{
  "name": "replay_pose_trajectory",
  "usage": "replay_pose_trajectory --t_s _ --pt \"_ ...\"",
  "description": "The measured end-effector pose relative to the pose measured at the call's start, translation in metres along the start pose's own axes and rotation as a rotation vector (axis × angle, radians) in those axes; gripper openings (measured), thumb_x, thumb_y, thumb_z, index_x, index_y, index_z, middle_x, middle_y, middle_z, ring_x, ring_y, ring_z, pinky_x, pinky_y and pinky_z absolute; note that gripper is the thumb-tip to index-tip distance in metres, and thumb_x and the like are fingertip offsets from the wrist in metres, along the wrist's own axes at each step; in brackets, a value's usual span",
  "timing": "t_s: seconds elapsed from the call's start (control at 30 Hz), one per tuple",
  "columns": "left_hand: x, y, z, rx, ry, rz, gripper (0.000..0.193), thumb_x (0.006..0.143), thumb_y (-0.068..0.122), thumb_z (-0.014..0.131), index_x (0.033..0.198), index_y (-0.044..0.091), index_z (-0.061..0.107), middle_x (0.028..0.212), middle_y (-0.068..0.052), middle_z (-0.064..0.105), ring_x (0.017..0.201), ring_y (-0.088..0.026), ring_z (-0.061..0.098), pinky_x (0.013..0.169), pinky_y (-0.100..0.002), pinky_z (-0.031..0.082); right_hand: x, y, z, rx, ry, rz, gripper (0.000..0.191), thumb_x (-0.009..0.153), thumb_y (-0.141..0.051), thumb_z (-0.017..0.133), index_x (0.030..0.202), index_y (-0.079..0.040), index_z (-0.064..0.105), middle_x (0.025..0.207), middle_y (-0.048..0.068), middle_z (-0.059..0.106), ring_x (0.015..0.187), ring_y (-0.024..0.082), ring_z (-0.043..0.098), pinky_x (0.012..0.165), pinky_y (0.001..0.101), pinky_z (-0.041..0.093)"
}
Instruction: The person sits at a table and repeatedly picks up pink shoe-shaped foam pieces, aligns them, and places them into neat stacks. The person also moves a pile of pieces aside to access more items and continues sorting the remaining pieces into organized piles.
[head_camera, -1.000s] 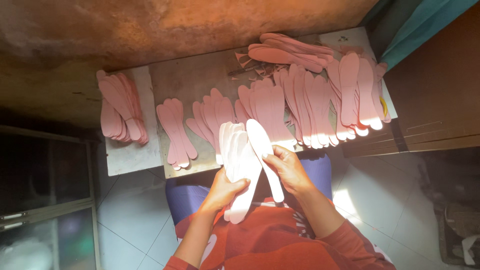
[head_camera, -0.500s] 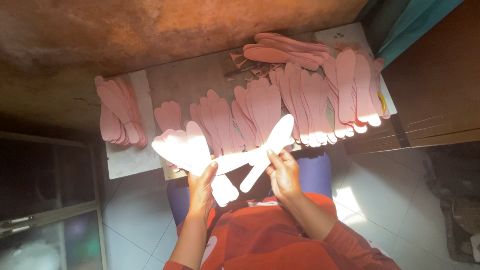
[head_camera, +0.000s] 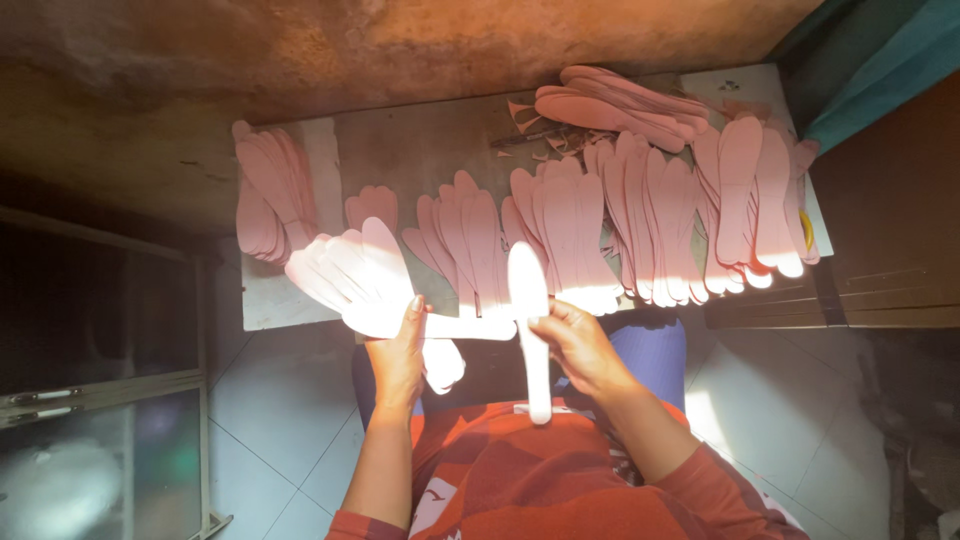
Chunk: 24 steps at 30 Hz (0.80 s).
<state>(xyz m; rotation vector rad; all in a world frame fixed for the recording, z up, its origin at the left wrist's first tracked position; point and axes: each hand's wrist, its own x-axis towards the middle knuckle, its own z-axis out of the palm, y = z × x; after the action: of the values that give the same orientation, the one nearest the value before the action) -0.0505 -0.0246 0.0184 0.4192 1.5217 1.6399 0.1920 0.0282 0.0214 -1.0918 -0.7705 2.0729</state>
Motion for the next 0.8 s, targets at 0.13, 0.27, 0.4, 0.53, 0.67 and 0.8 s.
replay_pose_trajectory --t_s 0.13,0.27,0.4,0.53,0.67,0.8 --pt "0.007 0.01 -0.021 -0.004 -0.045 -0.035 0.023 0.088 0.01 0.08 0.105 -0.003 0.071 0.094 -0.009 0.073 0.083 -0.014 0.07 0.076 -0.028 0.057 0.042 -0.018 0.001 -0.077 0.063 -0.087 0.02 0.095 -0.01 0.067 0.111 0.002 0.067 0.094 0.002 0.069 0.085 0.008 0.064 0.077 0.027 0.053" --pt "-0.003 0.002 -0.019 -0.027 -0.073 -0.128 0.025 0.083 0.009 0.081 0.104 -0.001 0.07 0.092 -0.007 0.073 0.081 -0.015 0.071 0.074 -0.028 0.059 0.081 -0.028 0.035 -0.378 0.171 -0.12 0.045 0.101 -0.015 0.071 0.143 -0.002 0.06 0.092 0.016 0.064 0.072 0.025 0.055 0.062 0.0412 0.045" --pt "-0.01 -0.013 -0.011 -0.026 -0.186 -0.126 0.031 0.087 0.014 0.082 0.108 -0.004 0.07 0.095 -0.009 0.073 0.084 -0.016 0.07 0.077 -0.028 0.058 0.071 -0.019 0.058 -1.014 0.164 -0.863 0.069 0.09 -0.017 0.082 0.147 0.005 0.049 0.134 0.016 0.058 0.117 0.017 0.057 0.094 0.0308 0.05" --pt "-0.015 -0.031 -0.003 -0.114 -0.244 -0.189 0.038 0.087 0.021 0.08 0.113 -0.003 0.067 0.098 -0.012 0.072 0.085 -0.018 0.07 0.077 -0.032 0.058 0.02 0.012 0.057 -0.606 -0.25 -0.138 0.064 0.079 -0.009 0.083 0.138 -0.002 0.057 0.108 0.002 0.06 0.088 0.009 0.058 0.076 0.0235 0.055" --pt "-0.014 -0.044 0.013 -0.263 -0.364 -0.125 0.05 0.088 0.038 0.072 0.122 0.004 0.059 0.104 -0.01 0.071 0.092 -0.018 0.071 0.081 -0.033 0.06 -0.003 0.04 0.046 -0.298 0.034 -0.092 0.041 0.087 -0.004 0.078 0.126 0.002 0.066 0.085 0.001 0.057 0.071 0.009 0.053 0.061 0.0231 0.044" --pt "-0.018 -0.05 0.028 -0.188 -0.336 -0.157 0.064 0.098 0.055 0.056 0.127 -0.002 0.059 0.108 -0.008 0.071 0.093 -0.013 0.066 0.081 -0.029 0.056 -0.003 0.041 0.032 -0.135 0.222 -0.2 0.027 0.094 -0.005 0.069 0.119 0.002 0.066 0.089 0.003 0.067 0.076 0.008 0.065 0.067 0.0241 0.055"
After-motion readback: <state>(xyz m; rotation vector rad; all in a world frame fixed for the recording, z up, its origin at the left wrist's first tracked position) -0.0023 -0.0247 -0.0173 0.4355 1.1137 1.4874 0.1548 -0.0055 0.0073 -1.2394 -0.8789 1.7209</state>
